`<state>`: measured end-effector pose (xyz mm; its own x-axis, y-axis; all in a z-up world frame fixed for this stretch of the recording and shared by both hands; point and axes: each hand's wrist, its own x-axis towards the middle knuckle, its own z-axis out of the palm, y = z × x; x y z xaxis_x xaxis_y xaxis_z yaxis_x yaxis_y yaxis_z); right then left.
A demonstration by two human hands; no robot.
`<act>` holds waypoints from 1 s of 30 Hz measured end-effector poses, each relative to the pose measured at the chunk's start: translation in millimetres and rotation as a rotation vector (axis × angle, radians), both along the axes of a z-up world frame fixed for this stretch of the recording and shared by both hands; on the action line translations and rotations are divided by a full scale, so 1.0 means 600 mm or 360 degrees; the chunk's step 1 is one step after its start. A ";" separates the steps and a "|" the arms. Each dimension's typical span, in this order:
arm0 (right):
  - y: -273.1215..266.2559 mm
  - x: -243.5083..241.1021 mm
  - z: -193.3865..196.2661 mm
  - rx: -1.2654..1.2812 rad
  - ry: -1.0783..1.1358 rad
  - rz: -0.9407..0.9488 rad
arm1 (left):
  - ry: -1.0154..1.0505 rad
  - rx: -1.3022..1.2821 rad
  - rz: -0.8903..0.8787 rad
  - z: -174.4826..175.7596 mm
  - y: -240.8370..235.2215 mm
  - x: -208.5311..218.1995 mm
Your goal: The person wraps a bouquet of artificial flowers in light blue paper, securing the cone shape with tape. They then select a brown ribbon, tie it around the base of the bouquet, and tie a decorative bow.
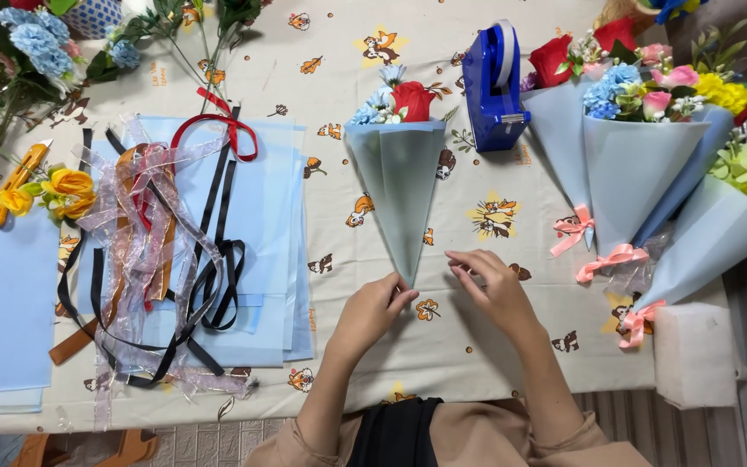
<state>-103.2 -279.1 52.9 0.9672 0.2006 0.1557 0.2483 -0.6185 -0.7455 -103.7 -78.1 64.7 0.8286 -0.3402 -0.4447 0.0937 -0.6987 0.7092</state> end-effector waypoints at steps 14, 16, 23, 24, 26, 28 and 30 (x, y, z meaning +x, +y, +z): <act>0.015 0.045 0.011 0.0099 0.0177 0.0071 | -0.0292 0.0280 0.0086 -0.073 -0.018 -0.042; 0.021 0.044 0.005 0.0119 0.0248 0.0103 | -0.0325 0.0268 0.0117 -0.083 -0.022 -0.049; 0.003 0.082 0.010 -0.0062 0.0195 0.0060 | -0.0619 0.0225 0.0349 -0.095 -0.021 -0.072; -0.002 0.094 0.014 -0.0114 0.0156 0.0013 | -0.0641 0.0152 0.0425 -0.089 -0.018 -0.075; -0.014 0.127 0.002 -0.0152 0.0044 -0.0003 | -0.0420 -0.0038 0.0497 -0.093 -0.010 -0.073; -0.021 0.164 -0.007 -0.0189 -0.0066 -0.0014 | -0.0196 -0.0227 0.0571 -0.099 -0.005 -0.071; -0.024 0.204 -0.014 -0.0268 -0.0229 0.0000 | 0.0290 -0.0931 0.0829 -0.105 -0.003 -0.069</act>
